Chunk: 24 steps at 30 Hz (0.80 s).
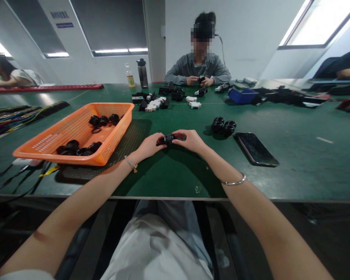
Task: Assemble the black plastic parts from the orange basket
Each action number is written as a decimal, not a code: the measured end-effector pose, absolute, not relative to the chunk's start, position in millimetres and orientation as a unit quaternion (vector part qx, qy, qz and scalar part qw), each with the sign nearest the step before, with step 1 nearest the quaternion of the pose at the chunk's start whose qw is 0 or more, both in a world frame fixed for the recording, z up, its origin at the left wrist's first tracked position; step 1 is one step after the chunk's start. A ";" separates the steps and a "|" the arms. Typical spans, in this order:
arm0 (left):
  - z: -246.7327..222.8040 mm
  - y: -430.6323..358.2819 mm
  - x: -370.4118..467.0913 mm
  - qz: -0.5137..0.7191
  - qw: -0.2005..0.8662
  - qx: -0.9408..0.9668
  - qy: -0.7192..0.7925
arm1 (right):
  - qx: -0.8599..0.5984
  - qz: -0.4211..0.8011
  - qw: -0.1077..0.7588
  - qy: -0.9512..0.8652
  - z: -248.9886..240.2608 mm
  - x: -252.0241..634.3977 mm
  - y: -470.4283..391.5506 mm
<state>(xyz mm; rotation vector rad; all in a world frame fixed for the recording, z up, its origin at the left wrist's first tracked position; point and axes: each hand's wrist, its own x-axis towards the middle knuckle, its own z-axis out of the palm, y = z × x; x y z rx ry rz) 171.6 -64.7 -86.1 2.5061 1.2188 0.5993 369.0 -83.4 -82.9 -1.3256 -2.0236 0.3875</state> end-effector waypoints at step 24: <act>-86.1 -65.2 171.4 0.210 0.143 0.871 0.421 | -0.503 0.138 0.335 -0.785 -87.0 371.0 -80.5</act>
